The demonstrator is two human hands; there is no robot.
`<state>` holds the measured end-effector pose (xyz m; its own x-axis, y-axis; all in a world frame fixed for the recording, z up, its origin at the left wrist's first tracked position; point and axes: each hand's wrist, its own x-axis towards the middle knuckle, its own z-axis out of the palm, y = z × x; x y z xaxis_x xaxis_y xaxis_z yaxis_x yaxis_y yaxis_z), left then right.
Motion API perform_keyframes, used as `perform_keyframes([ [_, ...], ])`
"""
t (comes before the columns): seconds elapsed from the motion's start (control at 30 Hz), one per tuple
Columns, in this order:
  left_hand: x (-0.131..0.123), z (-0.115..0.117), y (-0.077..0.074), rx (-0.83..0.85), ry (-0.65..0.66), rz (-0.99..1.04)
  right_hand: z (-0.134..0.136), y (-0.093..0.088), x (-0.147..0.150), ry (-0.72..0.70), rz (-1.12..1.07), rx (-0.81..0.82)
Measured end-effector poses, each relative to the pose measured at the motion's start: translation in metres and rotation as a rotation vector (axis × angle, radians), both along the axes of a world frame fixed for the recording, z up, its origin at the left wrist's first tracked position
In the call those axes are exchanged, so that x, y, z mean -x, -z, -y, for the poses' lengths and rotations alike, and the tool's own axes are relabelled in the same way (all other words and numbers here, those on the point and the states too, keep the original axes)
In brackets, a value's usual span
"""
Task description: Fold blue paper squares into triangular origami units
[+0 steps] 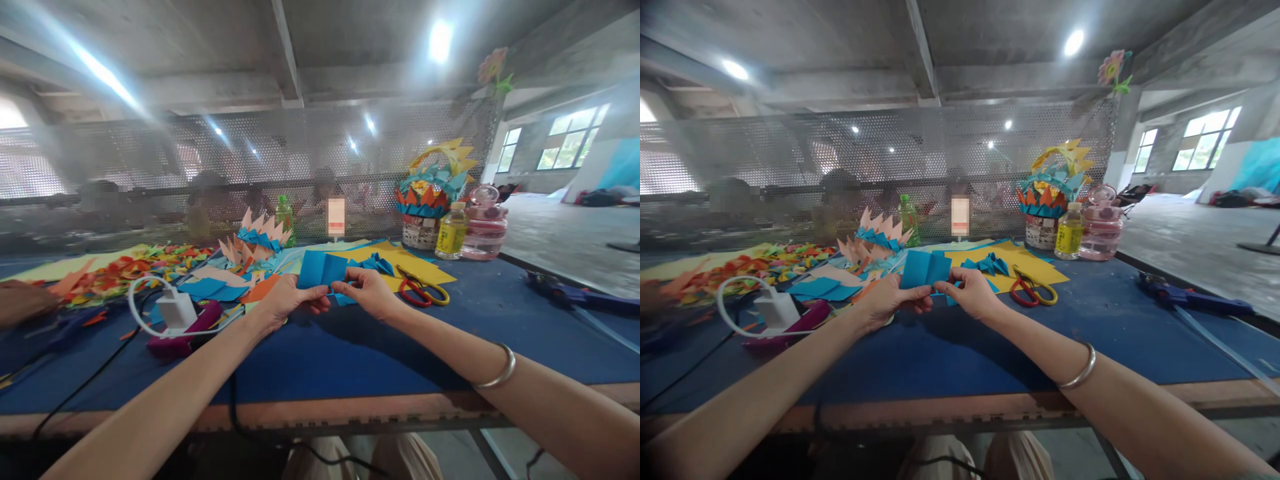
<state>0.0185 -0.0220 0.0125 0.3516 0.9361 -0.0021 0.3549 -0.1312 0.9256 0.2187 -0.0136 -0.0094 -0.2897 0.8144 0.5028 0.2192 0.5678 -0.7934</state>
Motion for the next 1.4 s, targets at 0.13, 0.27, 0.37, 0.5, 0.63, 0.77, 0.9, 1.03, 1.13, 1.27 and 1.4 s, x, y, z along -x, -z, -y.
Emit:
perform_keyframes([
  [0.13, 0.0002, 0.0003, 0.0003, -0.004, 0.011, 0.003, 0.0015, -0.0016, 0.0008, -0.002, -0.019, 0.012],
  [0.27, 0.0005, 0.0012, 0.0001, -0.011, 0.019, 0.004, 0.0022, -0.002, 0.002, -0.004, -0.032, 0.03],
  [0.37, 0.0008, 0.0011, 0.0, -0.013, 0.027, 0.001, 0.0029, -0.0019, 0.0024, -0.005, -0.042, 0.042],
  [0.5, 0.0011, -0.0003, 0.0008, -0.02, 0.029, -0.003, 0.0038, -0.0018, 0.0022, -0.006, -0.051, 0.056],
  [0.63, 0.0011, -0.0013, 0.002, -0.03, 0.03, -0.002, 0.0032, -0.0014, 0.0024, -0.012, -0.052, 0.075],
  [0.77, 0.0009, 0.0, 0.0019, -0.045, 0.027, 0.001, 0.0024, -0.0005, 0.0028, -0.009, -0.052, 0.089],
  [0.9, 0.0006, 0.0012, 0.0012, -0.057, 0.024, -0.003, 0.0027, 0.0, 0.0029, -0.005, -0.052, 0.091],
  [1.03, 0.0001, 0.001, 0.001, -0.071, 0.028, -0.023, 0.003, 0.0001, 0.0032, 0.006, -0.043, 0.088],
  [1.13, -0.0001, 0.0009, 0.0015, -0.082, 0.033, -0.04, 0.0031, 0.0006, 0.0035, 0.004, -0.014, 0.091],
  [1.27, 0.0, 0.0009, 0.0024, -0.095, 0.043, -0.052, 0.0032, 0.0015, 0.0031, 0.007, 0.03, 0.096],
  [1.4, -0.0001, 0.0007, 0.0026, -0.1, 0.044, -0.052, 0.0033, 0.0003, 0.0021, 0.022, 0.072, 0.093],
])
